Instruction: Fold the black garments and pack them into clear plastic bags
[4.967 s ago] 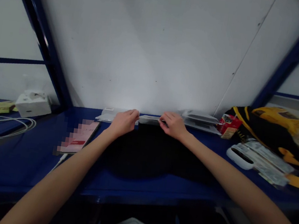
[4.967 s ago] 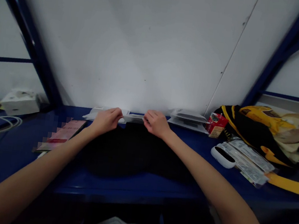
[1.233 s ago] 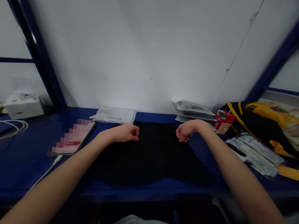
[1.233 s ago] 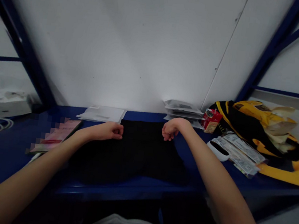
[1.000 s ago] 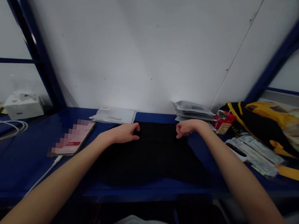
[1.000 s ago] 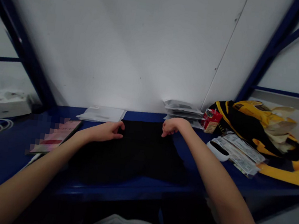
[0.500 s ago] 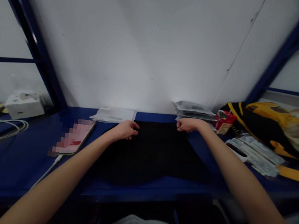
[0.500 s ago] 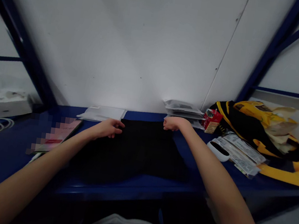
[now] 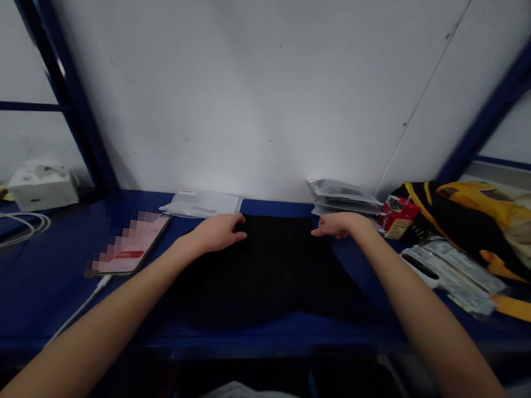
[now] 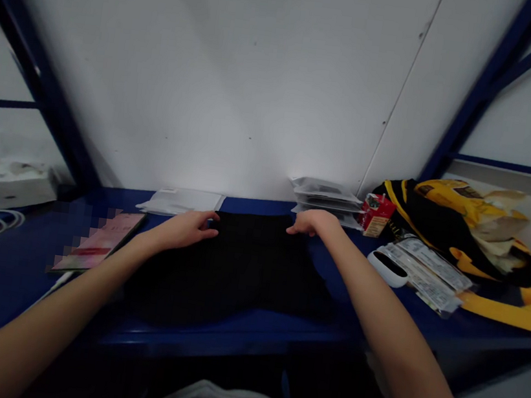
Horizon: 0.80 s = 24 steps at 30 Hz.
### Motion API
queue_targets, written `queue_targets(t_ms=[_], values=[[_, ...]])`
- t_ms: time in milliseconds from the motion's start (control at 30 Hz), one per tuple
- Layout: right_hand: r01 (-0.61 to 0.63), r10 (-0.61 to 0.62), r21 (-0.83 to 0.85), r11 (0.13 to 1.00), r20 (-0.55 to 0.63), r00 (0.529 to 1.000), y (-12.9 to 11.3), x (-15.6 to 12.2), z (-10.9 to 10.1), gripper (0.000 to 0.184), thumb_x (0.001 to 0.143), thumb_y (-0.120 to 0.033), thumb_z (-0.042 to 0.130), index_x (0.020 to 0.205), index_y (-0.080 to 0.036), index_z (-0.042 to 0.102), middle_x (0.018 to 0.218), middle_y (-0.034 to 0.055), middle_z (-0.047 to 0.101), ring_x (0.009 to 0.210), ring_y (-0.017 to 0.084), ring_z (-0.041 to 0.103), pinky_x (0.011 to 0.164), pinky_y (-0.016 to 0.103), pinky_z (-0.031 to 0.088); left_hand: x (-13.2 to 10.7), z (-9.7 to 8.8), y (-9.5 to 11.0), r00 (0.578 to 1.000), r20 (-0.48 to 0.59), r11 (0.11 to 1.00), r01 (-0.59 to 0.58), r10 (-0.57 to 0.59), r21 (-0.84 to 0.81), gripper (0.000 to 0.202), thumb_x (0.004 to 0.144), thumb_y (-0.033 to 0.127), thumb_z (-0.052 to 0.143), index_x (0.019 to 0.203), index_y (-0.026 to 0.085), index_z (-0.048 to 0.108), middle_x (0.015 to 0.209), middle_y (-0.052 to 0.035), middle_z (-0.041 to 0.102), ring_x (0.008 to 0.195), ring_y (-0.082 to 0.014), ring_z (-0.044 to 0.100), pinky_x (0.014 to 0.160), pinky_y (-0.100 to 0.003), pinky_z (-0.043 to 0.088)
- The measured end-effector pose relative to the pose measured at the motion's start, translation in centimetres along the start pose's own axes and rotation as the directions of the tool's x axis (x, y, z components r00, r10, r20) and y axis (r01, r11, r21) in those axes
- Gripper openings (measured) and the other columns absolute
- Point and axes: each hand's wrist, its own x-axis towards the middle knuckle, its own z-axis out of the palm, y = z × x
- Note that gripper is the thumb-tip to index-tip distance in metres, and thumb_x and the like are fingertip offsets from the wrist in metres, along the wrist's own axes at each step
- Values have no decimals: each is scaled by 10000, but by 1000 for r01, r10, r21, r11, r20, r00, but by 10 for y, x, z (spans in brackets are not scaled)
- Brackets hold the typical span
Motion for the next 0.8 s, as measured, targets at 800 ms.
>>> queue_targets(t_ms=[800], values=[[522, -372, 246, 816, -467, 802, 21, -131, 129, 229, 797, -441, 470, 872, -258, 586, 1135, 43, 523, 1053, 209, 480, 923, 377, 357, -149, 9, 15, 995, -24, 974, -97, 94, -206, 125, 828, 265, 430, 857, 233, 548, 1198, -2, 525, 1015, -145, 540, 860, -243, 428]])
